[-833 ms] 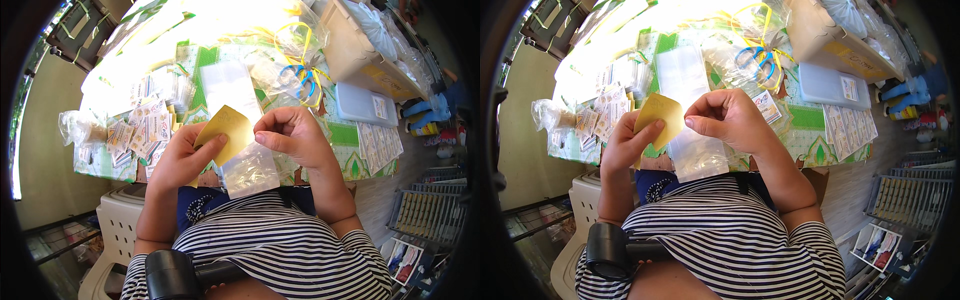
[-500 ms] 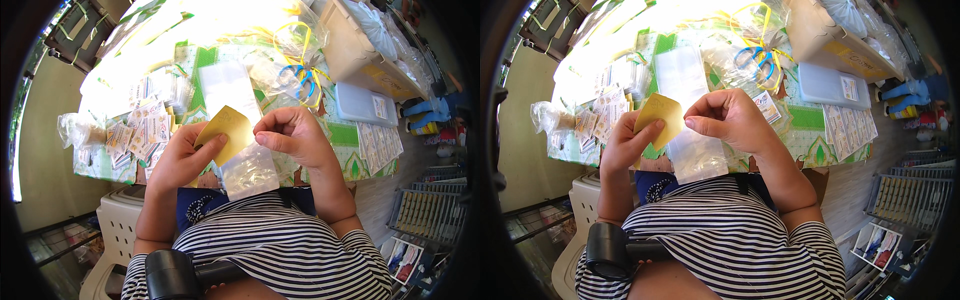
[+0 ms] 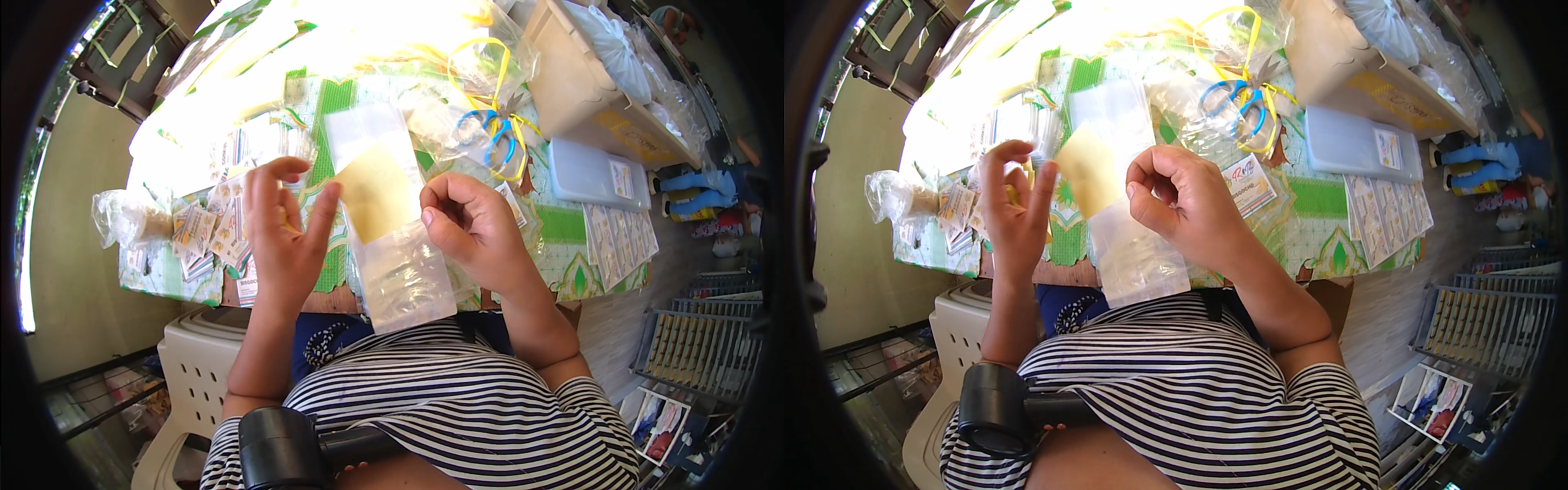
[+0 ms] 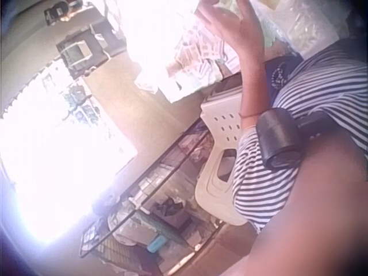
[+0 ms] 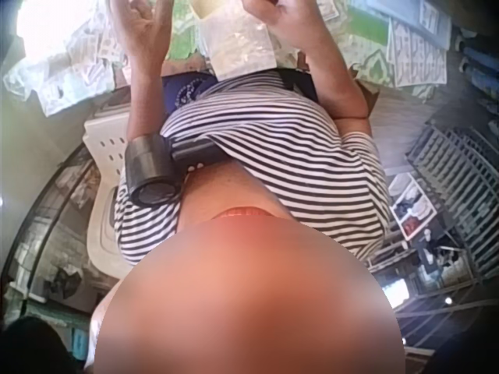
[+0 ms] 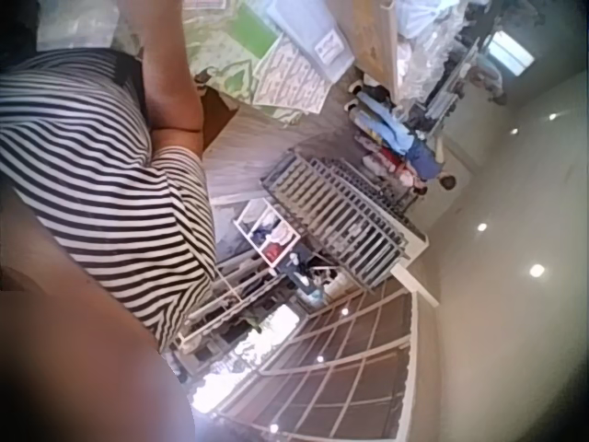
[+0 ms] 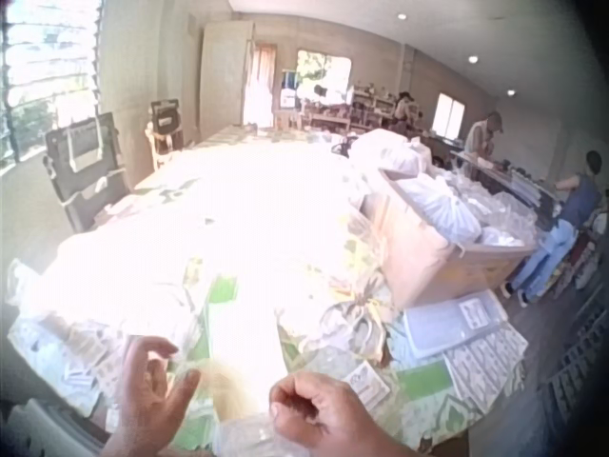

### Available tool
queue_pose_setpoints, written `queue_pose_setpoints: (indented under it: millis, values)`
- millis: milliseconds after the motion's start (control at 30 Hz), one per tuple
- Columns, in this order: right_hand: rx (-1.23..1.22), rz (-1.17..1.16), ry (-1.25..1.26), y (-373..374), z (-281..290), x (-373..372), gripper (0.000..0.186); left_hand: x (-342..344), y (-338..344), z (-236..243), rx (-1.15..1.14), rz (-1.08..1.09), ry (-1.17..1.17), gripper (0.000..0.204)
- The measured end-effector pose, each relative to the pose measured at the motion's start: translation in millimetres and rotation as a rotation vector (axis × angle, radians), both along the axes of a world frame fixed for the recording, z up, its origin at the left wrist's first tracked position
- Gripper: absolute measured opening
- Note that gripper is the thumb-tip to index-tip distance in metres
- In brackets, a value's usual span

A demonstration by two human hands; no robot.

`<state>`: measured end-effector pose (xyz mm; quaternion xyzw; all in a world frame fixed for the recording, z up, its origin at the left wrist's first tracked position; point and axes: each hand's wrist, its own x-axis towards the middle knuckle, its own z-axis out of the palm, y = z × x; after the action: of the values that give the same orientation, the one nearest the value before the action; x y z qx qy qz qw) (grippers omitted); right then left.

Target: The person places small yellow paper labels into clear plastic bags and seals them. They handle multiple bags and labels, stacking the completed packages on the table.

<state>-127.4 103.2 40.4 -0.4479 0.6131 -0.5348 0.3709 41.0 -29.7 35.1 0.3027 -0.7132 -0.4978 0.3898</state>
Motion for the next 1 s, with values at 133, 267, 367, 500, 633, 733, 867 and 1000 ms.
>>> queue_pose_setpoints:
  millis: [133,267,367,500,633,733,867,1000]
  values:
    - [-0.041,-0.027,-0.08,-6,-4,8,0.008,-4,14,3,-0.318,-0.13,-0.043,0.009]
    - [-0.097,-0.012,-0.164,-11,-8,9,0.011,-17,20,-1,-0.159,-0.275,-0.096,0.007]
    - [-0.08,0.002,-0.238,-9,-14,5,0.01,-23,20,-4,-0.23,-0.281,-0.055,0.009]
    - [-0.002,0.024,-0.275,-14,-31,-6,0.009,-18,17,-2,-0.389,-0.253,0.101,0.009]
    - [0.049,-0.016,-0.44,-15,-43,-20,0.01,-1,4,6,-0.187,-0.407,0.427,0.011]
    - [0.03,-0.099,-0.565,-9,-42,-25,0.012,6,-12,7,-0.043,-0.045,0.673,0.013]
    - [-0.069,-0.165,-0.621,-3,-26,-23,0.017,13,-29,10,-0.292,0.079,0.502,0.019]
    - [-0.101,-0.098,-0.602,-6,-8,-11,0.02,12,-6,8,-0.007,-0.185,0.365,0.02]
